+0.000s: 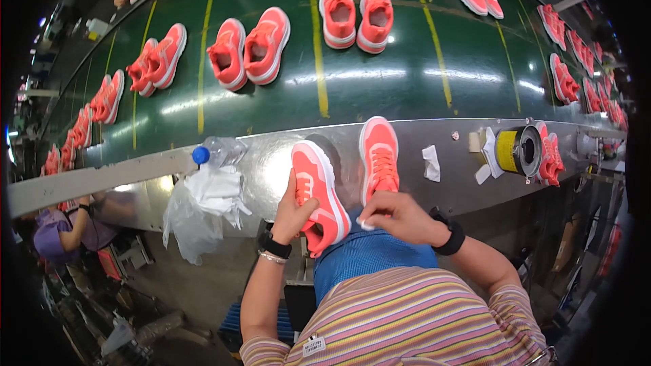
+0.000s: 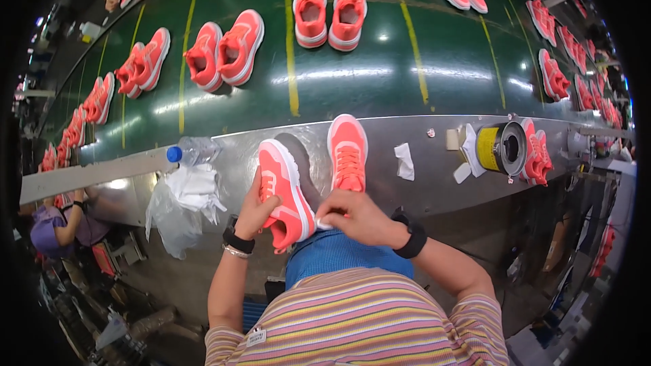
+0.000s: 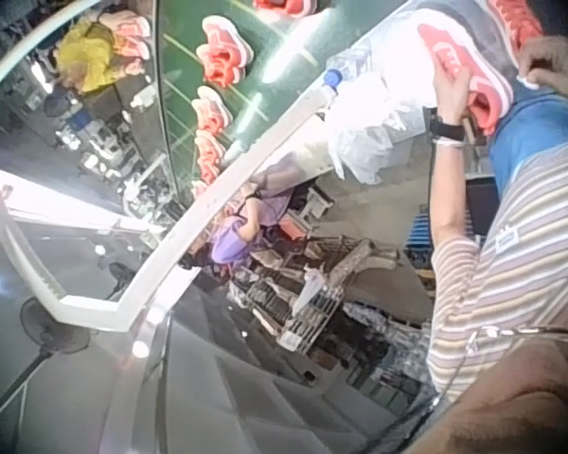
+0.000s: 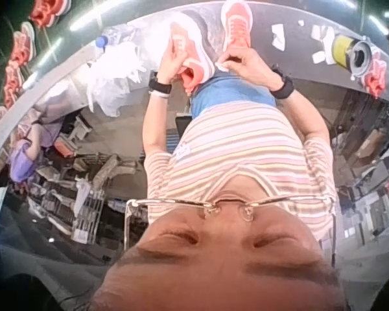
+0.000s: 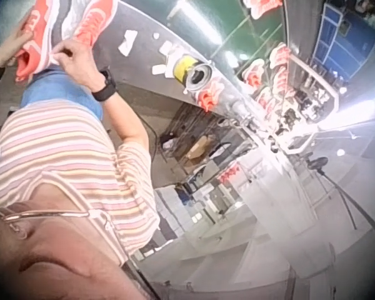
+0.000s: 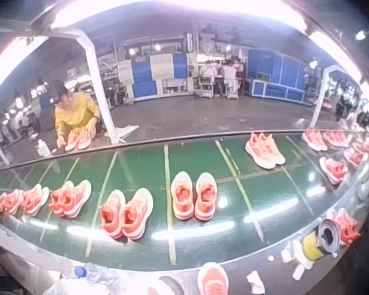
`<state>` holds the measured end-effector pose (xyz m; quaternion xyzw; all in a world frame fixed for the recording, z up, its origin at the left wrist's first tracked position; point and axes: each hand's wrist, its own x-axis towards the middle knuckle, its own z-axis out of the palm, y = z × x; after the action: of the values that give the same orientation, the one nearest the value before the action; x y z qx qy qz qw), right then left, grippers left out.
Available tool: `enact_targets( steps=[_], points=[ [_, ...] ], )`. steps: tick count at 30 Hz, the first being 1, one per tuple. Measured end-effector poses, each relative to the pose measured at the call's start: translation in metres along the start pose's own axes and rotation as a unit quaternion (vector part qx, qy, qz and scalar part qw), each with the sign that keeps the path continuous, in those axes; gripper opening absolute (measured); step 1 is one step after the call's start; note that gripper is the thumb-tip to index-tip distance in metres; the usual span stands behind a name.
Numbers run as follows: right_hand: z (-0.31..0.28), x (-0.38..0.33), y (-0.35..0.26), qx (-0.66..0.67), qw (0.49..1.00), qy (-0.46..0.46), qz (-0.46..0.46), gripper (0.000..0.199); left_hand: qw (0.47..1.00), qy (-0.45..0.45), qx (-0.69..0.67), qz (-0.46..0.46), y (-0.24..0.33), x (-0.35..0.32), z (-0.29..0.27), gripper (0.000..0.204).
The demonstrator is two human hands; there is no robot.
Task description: Inspecting shoes on a conveyor belt, removing small pieces of tape or residue, and applying quality control stickers.
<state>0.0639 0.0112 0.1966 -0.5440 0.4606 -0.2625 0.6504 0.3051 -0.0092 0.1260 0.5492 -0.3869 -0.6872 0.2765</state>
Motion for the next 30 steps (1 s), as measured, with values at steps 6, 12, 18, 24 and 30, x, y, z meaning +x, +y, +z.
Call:
enact_targets(
  steps=[6,12,18,24,30],
  points=[
    [-0.056,-0.021,0.026,0.042,0.982,0.182,0.022,0.008,0.772,0.069,0.613,0.153,0.028,0.036,0.062,0.091],
    [-0.071,-0.016,0.09,0.099,0.925,0.366,0.023,0.009,0.854,-0.001,0.503,0.134,0.033,0.057,0.156,0.099],
    [-0.084,-0.03,0.16,0.036,0.922,0.386,0.01,0.008,0.931,0.002,0.361,0.046,0.017,0.059,0.123,0.102],
    [-0.108,-0.026,0.13,0.088,0.854,0.513,-0.001,0.008,0.953,-0.02,0.294,0.07,0.008,0.042,0.122,0.099],
    [-0.07,0.043,0.107,-0.026,0.941,0.327,-0.081,0.007,0.954,-0.032,0.294,0.045,0.001,0.044,0.12,0.095]
  ],
)
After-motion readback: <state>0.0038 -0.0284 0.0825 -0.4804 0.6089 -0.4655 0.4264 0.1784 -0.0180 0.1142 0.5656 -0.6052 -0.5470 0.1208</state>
